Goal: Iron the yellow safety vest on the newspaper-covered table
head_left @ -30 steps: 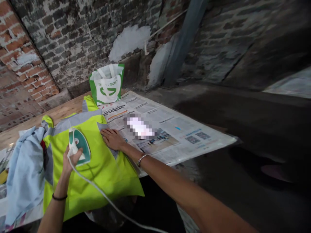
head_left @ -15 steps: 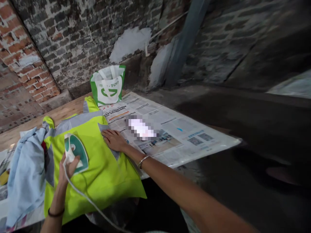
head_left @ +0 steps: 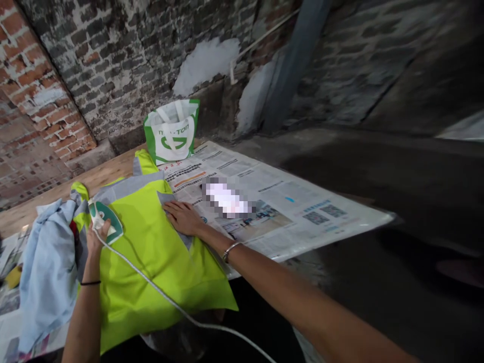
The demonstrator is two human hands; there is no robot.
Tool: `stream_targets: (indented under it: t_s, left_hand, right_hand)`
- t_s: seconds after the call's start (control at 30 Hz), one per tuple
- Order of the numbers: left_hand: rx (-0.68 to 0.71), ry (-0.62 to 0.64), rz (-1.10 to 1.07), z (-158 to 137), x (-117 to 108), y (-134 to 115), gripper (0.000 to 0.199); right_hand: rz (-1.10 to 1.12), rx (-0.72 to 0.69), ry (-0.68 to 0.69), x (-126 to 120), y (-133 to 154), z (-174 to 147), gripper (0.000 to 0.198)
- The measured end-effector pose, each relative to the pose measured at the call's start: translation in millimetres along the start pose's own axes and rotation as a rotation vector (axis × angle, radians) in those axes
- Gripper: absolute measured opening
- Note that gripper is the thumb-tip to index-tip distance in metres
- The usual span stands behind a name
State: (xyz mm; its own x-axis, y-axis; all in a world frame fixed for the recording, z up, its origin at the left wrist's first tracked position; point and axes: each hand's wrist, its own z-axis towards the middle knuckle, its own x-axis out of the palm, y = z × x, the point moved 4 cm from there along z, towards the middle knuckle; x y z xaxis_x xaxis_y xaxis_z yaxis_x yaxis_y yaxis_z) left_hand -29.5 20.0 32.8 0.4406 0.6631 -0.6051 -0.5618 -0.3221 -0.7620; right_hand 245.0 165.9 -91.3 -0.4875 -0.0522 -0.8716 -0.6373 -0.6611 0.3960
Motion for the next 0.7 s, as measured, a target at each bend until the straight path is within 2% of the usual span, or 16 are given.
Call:
stream_targets:
  t_s: [0.1,0.17,0.23,0.37,0.43,0.5,0.6,0.7]
  left_hand:
    - [-0.01,-0.008,0.034,12.5,2.4,-5.4,0.019]
    - [-0.009,0.01,0.04,1.6,-4.4,-2.1,0.024]
    - [0.0,0.043,0.036,-23.1,-16.6,6.3,0.034]
    - [-0.019,0.187,-0.01,-94.5,-42.9,31.3,0.064]
    - [-0.046,0.149,-0.019,-125.5,-57.2,42.3,0.069]
    - [-0.07,0.138,-0.012,-144.0,-65.4,48.5,0.071]
    - [-0.084,0.133,0.001,-139.8,-64.3,46.1,0.073]
    - [-0.01,0.124,0.048,-99.7,-49.1,31.4,0.064]
  right_hand:
    - [0.007,0.006,0.01,-2.9,1.7,1.7,0.053]
    - [0.016,0.009,0.005,-4.8,2.5,2.4,0.053]
    - [0.025,0.009,-0.004,-5.9,2.8,2.8,0.053]
    - [0.035,0.007,-0.014,-5.4,1.9,3.3,0.053]
    - [0.037,0.0,-0.021,-4.8,1.3,3.4,0.053]
    - [0.04,-0.011,-0.026,-4.2,0.8,3.0,0.053]
    - [0.038,0.0,-0.025,-3.2,0.0,1.7,0.054]
    - [0.03,0.019,-0.03,-3.6,-0.2,0.8,0.054]
